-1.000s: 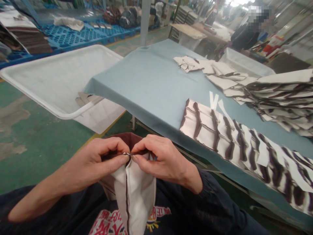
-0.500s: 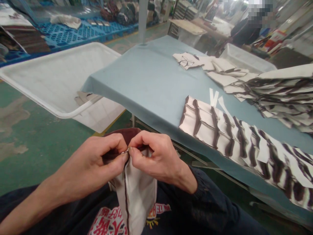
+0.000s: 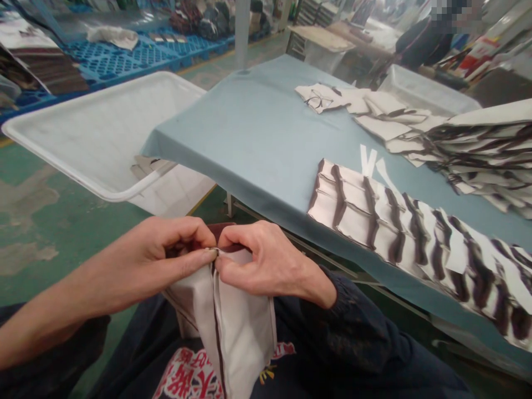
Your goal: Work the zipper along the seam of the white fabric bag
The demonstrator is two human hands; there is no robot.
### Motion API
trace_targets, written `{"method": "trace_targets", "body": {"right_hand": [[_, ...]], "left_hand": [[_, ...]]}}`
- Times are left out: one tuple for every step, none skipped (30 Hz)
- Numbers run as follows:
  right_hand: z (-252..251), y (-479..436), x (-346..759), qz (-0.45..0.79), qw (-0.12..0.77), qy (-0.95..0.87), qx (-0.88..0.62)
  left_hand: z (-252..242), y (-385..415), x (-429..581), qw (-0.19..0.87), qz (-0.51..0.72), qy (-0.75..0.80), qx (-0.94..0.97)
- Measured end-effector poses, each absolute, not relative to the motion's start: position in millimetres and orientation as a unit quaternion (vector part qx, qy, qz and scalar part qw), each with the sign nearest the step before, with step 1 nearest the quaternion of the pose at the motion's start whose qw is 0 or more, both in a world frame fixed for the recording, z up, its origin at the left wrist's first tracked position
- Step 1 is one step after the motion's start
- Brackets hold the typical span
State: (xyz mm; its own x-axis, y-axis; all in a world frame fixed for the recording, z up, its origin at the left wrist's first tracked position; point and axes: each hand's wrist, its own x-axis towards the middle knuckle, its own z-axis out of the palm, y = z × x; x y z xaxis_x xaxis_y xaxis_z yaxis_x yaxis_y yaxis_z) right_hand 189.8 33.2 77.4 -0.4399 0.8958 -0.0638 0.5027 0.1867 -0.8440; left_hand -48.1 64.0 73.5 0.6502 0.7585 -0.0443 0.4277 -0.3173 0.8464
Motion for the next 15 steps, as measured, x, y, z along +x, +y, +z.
{"method": "trace_targets", "body": {"right_hand": [[77.1,33.3,188.9,0.425,0.223,-0.737,-0.477],[77.1,33.4,188.1,0.424,0.216,-0.739,-0.477],[77.4,33.5,187.4,0.422,0.21,-0.741,-0.478],[77.9,33.8,186.6,0.417,0.203,-0.744,-0.481],[78.5,34.1,186.0,0.413,0.197,-0.747,-0.483],[79.1,34.4,185.4,0.407,0.19,-0.75,-0.485],[79.6,34.7,185.0,0.402,0.184,-0.754,-0.486],[80.2,35.1,184.7,0.397,0.176,-0.758,-0.487],[80.8,35.4,184.4,0.392,0.168,-0.761,-0.488],[81.5,35.7,184.1,0.387,0.16,-0.766,-0.488],[82.5,36.0,183.7,0.38,0.15,-0.77,-0.49],[83.8,36.4,183.3,0.372,0.139,-0.774,-0.492],[85.3,36.9,182.9,0.363,0.127,-0.779,-0.495],[87.0,37.7,182.4,0.354,0.113,-0.784,-0.497],[88.6,38.7,182.0,0.344,0.101,-0.79,-0.497]], "left_hand": [[76.6,67.9,-49.3,0.449,0.167,0.364,0.799],[80.1,71.8,-50.1,0.448,0.151,0.351,0.808],[83.7,75.7,-50.7,0.444,0.135,0.339,0.818],[87.0,79.7,-51.1,0.44,0.119,0.327,0.828],[89.9,83.6,-51.4,0.437,0.101,0.316,0.836],[92.0,87.4,-51.6,0.433,0.084,0.305,0.844],[93.5,90.8,-51.9,0.429,0.07,0.293,0.852],[94.2,93.6,-52.0,0.421,0.062,0.28,0.86],[94.5,95.6,-52.0,0.411,0.057,0.268,0.87],[94.3,96.6,-51.6,0.399,0.057,0.251,0.88],[94.0,96.6,-50.8,0.384,0.061,0.232,0.892],[93.5,95.4,-49.6,0.364,0.07,0.213,0.904],[92.9,93.4,-48.1,0.339,0.087,0.195,0.916],[92.3,90.7,-46.6,0.31,0.106,0.18,0.928],[91.5,87.6,-45.4,0.279,0.127,0.168,0.937]]}}
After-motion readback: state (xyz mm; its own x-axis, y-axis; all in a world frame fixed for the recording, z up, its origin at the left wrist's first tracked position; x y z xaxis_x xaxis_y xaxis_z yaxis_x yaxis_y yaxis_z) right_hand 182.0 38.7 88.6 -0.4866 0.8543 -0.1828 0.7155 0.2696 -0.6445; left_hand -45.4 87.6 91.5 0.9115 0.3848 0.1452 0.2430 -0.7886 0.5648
